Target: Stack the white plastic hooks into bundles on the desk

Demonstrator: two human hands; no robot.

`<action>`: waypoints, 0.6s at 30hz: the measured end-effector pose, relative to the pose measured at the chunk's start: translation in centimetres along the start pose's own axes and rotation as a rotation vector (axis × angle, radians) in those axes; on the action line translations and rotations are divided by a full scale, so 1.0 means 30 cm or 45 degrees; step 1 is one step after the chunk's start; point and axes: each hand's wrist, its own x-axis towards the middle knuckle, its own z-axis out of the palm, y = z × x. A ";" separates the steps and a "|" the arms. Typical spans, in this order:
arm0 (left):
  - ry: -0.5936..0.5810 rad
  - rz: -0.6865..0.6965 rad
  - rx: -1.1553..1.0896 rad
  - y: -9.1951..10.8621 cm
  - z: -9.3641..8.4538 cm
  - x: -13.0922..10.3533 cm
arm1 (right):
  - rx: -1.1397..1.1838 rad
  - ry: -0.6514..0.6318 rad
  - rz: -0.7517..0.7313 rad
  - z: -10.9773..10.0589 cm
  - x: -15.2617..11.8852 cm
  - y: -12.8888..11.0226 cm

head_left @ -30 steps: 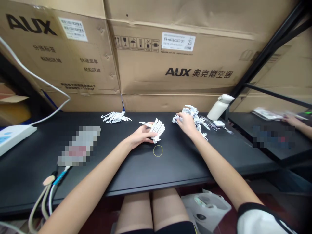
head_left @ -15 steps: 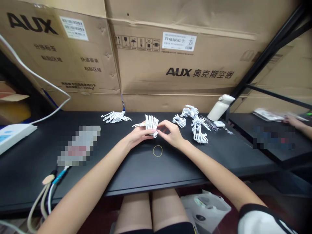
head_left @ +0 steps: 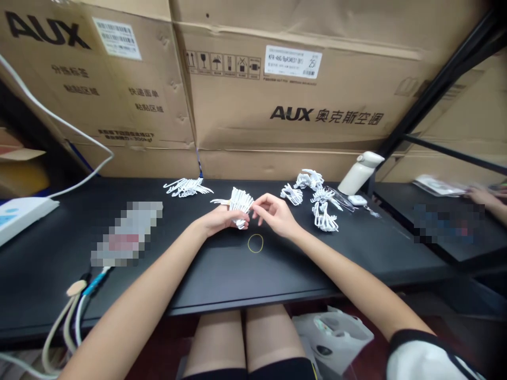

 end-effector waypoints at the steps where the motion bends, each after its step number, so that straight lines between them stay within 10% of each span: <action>1: -0.003 0.008 0.000 0.003 -0.001 0.000 | 0.051 -0.008 0.011 0.005 0.001 0.000; 18: -0.313 -0.054 0.008 0.015 -0.037 -0.013 | -0.067 -0.048 0.032 -0.070 0.012 -0.056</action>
